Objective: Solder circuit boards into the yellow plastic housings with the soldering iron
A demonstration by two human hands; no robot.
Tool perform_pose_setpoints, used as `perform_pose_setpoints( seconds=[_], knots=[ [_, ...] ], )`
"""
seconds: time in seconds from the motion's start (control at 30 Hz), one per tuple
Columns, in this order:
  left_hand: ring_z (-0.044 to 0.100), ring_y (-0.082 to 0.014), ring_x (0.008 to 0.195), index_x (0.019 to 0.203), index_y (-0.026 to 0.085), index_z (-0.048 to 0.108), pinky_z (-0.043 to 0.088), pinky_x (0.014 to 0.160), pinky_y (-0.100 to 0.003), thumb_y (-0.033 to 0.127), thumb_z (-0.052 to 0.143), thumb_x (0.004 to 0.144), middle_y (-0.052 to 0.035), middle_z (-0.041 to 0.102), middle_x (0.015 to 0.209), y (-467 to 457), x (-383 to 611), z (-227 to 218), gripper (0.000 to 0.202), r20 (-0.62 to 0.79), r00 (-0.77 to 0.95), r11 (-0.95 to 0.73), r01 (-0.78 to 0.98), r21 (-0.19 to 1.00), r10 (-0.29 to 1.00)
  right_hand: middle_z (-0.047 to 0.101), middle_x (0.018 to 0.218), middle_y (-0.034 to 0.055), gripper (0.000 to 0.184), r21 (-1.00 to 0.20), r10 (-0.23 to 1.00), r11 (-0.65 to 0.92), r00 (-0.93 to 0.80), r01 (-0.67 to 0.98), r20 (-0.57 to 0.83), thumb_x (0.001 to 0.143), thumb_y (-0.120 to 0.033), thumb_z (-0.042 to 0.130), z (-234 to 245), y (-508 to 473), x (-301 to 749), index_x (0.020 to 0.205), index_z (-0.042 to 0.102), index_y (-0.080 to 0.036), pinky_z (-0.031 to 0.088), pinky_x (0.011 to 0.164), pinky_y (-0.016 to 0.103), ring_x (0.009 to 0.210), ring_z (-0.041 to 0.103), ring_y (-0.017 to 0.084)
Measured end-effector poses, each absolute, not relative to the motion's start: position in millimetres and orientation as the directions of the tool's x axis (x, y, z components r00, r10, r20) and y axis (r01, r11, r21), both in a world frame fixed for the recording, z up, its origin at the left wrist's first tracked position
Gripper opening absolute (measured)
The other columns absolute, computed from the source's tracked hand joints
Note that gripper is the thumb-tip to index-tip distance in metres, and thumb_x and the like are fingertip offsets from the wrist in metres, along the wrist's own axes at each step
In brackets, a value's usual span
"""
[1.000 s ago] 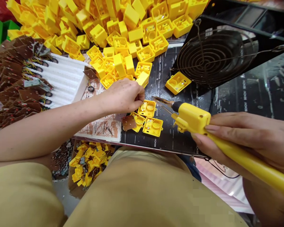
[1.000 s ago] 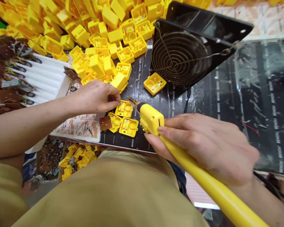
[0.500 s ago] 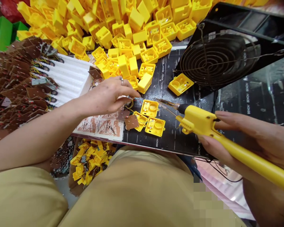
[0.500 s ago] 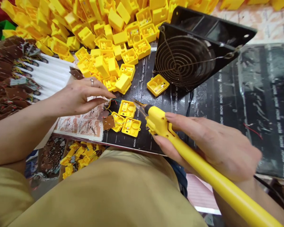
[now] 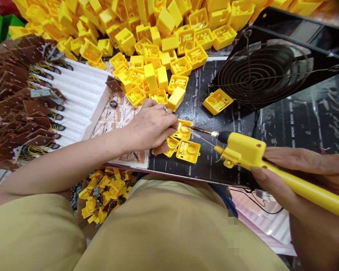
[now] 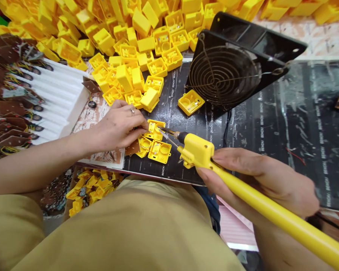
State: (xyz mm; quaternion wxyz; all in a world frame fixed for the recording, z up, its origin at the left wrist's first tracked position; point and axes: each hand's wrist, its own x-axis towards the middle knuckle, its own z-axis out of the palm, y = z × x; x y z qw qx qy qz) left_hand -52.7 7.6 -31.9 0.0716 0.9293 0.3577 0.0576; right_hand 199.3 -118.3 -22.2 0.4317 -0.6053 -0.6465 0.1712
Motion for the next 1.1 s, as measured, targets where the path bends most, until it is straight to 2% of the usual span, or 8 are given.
perform_pose_setpoints(
  seconds=[0.17, 0.3, 0.4, 0.5, 0.63, 0.83, 1.0, 1.1],
  knots=[
    [0.061, -0.0205, 0.079, 0.089, 0.016, 0.068, 0.042, 0.067, -0.033, 0.022, 0.045, 0.094, -0.0086, 0.07, 0.087, 0, -51, -27, 0.025, 0.033, 0.759, -0.759, 0.651, -0.028, 0.65, 0.072, 0.091, -0.0009, 0.023, -0.844, 0.923, 0.059, 0.293, 0.533, 0.249, 0.073, -0.033, 0.084, -19, -110, 200, 0.092, 0.072, -0.03, 0.059, 0.077, 0.033, 0.077, 0.068, 0.018],
    [0.063, -0.0165, 0.072, 0.09, 0.017, 0.068, 0.039, 0.06, -0.028, 0.023, 0.047, 0.094, -0.006, 0.07, 0.084, 2, -50, -22, 0.022, 0.001, 0.705, -0.704, 0.71, 0.017, 0.71, 0.073, 0.09, 0.0012, 0.031, -0.863, 0.932, 0.138, 0.231, 0.485, 0.279, 0.068, -0.026, 0.087, -24, -110, 208, 0.096, 0.073, -0.026, 0.06, 0.07, 0.03, 0.071, 0.068, 0.016],
    [0.064, -0.0148, 0.071, 0.086, 0.017, 0.067, 0.039, 0.06, -0.025, 0.022, 0.051, 0.091, -0.0033, 0.069, 0.078, 2, -47, -21, 0.018, -0.05, 0.706, -0.703, 0.708, 0.07, 0.706, 0.072, 0.092, 0.0019, 0.022, -0.842, 0.952, 0.151, 0.153, 0.518, 0.265, 0.073, -0.024, 0.083, -28, -111, 215, 0.091, 0.071, -0.027, 0.061, 0.069, 0.03, 0.075, 0.069, 0.018],
    [0.065, -0.0146, 0.072, 0.085, 0.017, 0.068, 0.041, 0.062, -0.024, 0.02, 0.051, 0.09, -0.003, 0.069, 0.078, 0, -45, -21, 0.019, -0.097, 0.719, -0.713, 0.695, 0.089, 0.688, 0.071, 0.092, 0.0019, 0.015, -0.736, 0.94, 0.313, -0.087, 0.6, 0.328, 0.079, -0.025, 0.078, -31, -104, 225, 0.09, 0.068, -0.027, 0.061, 0.063, 0.029, 0.079, 0.07, 0.019],
    [0.067, -0.0168, 0.077, 0.089, 0.016, 0.07, 0.043, 0.064, -0.026, 0.021, 0.049, 0.09, -0.0051, 0.071, 0.084, -2, -42, -20, 0.022, -0.112, 0.682, -0.677, 0.731, 0.085, 0.722, 0.07, 0.083, -0.0002, 0.023, -0.462, 0.697, 0.715, -0.484, 0.525, 0.529, 0.078, -0.024, 0.079, -34, -88, 235, 0.093, 0.062, -0.024, 0.059, 0.058, 0.025, 0.073, 0.069, 0.016],
    [0.066, -0.0214, 0.08, 0.091, 0.017, 0.072, 0.041, 0.062, -0.03, 0.027, 0.051, 0.089, -0.0069, 0.071, 0.087, 2, -34, -18, 0.023, -0.189, 0.607, -0.618, 0.786, 0.003, 0.772, 0.069, 0.076, -0.004, 0.009, -0.41, 0.74, 0.67, -0.521, 0.619, 0.425, 0.09, -0.021, 0.064, -29, -82, 228, 0.084, 0.06, -0.026, 0.06, 0.083, 0.028, 0.075, 0.069, 0.013],
    [0.065, -0.0191, 0.079, 0.09, 0.017, 0.072, 0.043, 0.064, -0.029, 0.025, 0.049, 0.089, -0.0066, 0.071, 0.087, 6, -32, -15, 0.025, -0.21, 0.621, -0.627, 0.778, 0.046, 0.755, 0.069, 0.078, -0.0031, 0.016, -0.329, 0.579, 0.81, -0.574, 0.485, 0.579, 0.079, -0.019, 0.076, -26, -73, 224, 0.088, 0.062, -0.022, 0.06, 0.08, 0.023, 0.074, 0.069, 0.012],
    [0.066, -0.0198, 0.082, 0.09, 0.017, 0.072, 0.043, 0.066, -0.029, 0.024, 0.048, 0.089, -0.0068, 0.072, 0.088, 9, -31, -13, 0.025, -0.24, 0.617, -0.622, 0.78, 0.066, 0.749, 0.069, 0.08, -0.0004, 0.011, -0.253, 0.467, 0.88, -0.63, 0.402, 0.62, 0.085, -0.024, 0.072, -22, -65, 221, 0.09, 0.063, -0.019, 0.06, 0.082, 0.024, 0.073, 0.068, 0.012]
  ],
)
